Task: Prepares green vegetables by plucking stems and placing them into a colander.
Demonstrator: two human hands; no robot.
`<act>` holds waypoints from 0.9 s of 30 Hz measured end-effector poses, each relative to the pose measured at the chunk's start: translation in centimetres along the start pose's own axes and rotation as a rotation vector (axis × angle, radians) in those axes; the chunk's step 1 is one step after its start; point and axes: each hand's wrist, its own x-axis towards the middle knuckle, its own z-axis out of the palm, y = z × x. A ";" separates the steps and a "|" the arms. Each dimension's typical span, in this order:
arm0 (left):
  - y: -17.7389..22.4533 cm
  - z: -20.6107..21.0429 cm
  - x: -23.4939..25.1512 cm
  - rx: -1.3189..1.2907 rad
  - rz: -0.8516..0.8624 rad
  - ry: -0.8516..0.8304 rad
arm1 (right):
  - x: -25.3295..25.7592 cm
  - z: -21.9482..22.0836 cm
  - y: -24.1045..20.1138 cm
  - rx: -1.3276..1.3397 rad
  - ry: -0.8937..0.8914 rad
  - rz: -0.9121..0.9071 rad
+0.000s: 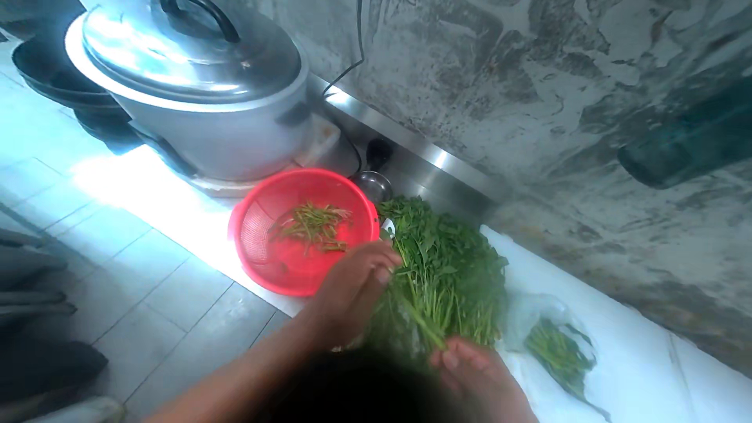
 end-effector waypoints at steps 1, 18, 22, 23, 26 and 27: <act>0.2 0.2 0.0 0.039 0.045 -0.102 | 0.2 0.1 0.0 0.006 -0.017 0.001; -0.5 2.4 -0.3 -0.483 -0.690 0.239 | 0.4 1.6 0.5 -0.369 0.113 -0.033; -0.1 1.6 -0.8 -0.159 -0.281 -0.145 | 0.6 0.9 0.7 -0.280 0.052 0.016; 0.2 1.6 -0.9 -0.075 -0.177 -0.271 | 0.9 0.9 0.7 -0.249 0.037 0.026; 0.7 1.7 -0.8 0.002 -0.048 -0.445 | 1.5 1.0 0.7 -0.180 0.028 0.047; 0.5 1.6 -0.8 0.017 -0.042 -0.434 | 1.5 0.9 0.6 -0.192 0.030 0.060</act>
